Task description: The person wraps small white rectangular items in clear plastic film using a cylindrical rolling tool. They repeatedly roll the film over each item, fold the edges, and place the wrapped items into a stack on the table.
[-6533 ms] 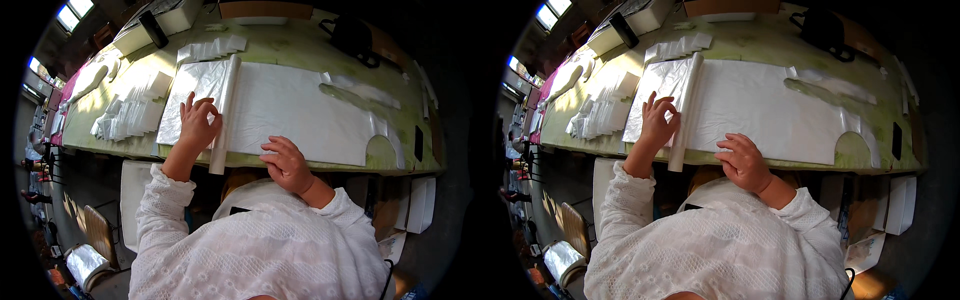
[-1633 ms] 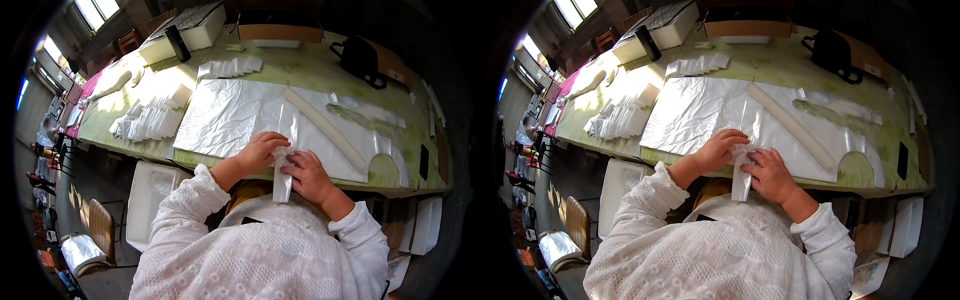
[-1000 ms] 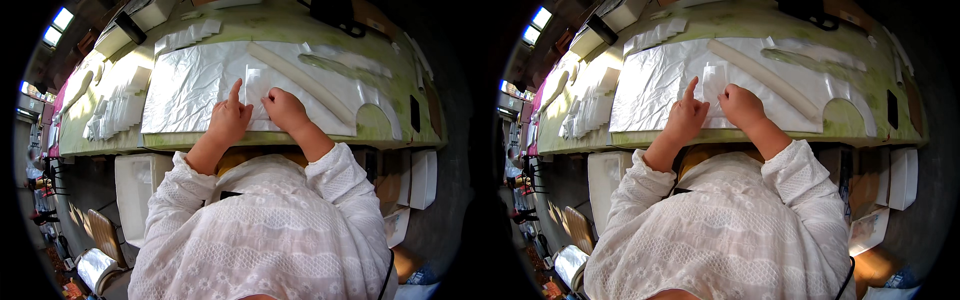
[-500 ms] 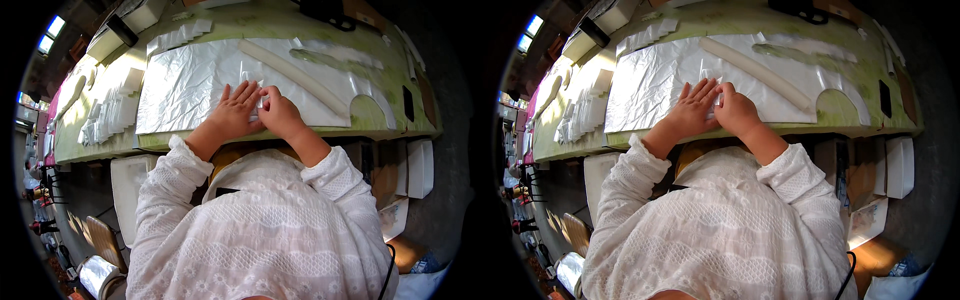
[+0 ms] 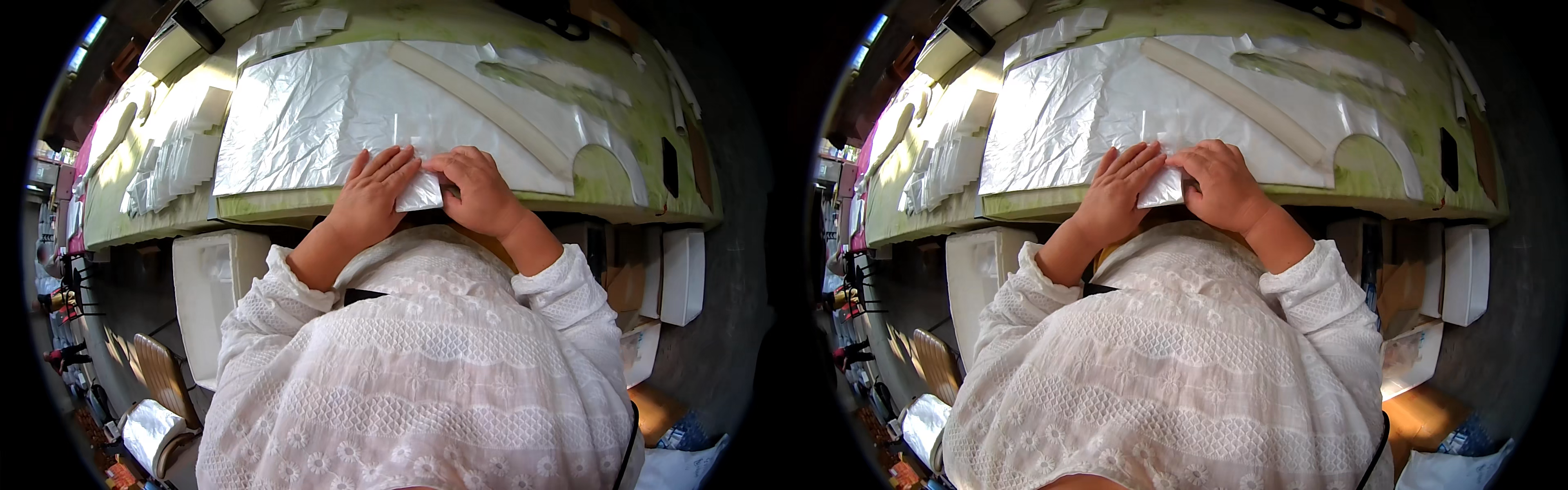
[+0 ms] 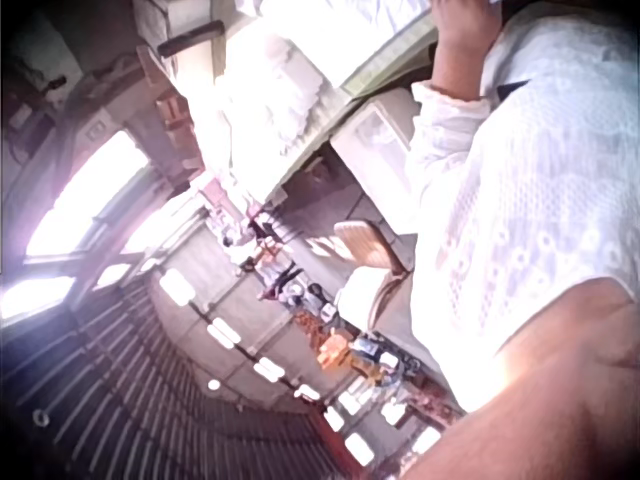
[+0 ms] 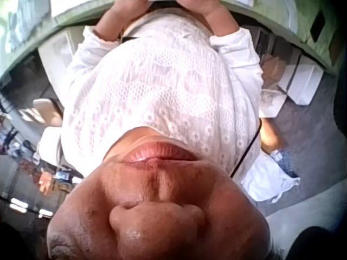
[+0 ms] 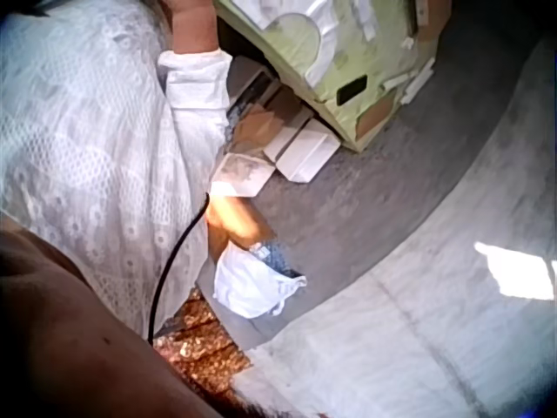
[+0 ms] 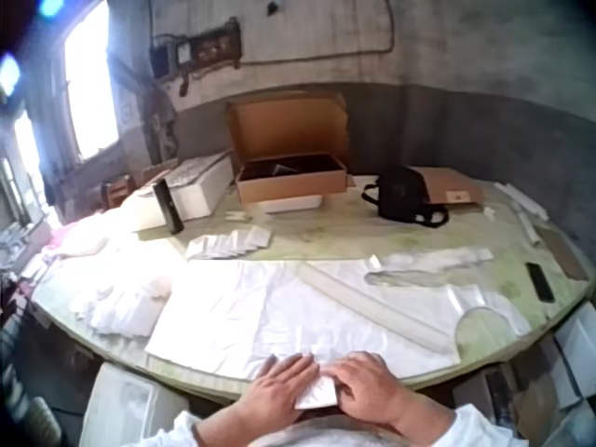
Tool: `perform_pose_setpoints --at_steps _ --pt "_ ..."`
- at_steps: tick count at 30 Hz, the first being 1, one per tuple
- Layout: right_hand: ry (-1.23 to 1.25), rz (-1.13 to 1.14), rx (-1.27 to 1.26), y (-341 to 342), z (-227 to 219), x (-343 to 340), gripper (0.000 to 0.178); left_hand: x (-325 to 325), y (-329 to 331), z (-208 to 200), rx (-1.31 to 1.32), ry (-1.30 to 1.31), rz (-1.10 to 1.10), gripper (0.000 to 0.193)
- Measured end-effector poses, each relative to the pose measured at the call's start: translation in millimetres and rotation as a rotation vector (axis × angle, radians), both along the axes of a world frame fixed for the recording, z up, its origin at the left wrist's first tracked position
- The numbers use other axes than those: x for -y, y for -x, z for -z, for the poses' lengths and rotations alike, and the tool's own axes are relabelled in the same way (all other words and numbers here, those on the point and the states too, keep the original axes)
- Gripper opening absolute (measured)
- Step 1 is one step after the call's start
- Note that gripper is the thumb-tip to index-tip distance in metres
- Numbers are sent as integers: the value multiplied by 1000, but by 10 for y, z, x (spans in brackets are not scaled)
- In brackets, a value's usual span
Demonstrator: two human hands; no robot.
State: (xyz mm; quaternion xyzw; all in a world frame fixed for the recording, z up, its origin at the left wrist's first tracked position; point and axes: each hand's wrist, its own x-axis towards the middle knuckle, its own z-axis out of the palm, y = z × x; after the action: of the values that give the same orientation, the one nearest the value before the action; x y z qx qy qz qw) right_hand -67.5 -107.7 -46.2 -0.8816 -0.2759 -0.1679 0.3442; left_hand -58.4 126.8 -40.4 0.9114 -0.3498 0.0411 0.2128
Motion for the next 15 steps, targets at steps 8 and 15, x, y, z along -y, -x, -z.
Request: perform_pose_setpoints --at_steps 8,15 --pt "120 142 -102 -316 43 -69 10 -12 -308 85 1 228 -178 17" --pt "290 343 -132 -434 41 -246 27 150 -482 -40 30 27 -368 24"
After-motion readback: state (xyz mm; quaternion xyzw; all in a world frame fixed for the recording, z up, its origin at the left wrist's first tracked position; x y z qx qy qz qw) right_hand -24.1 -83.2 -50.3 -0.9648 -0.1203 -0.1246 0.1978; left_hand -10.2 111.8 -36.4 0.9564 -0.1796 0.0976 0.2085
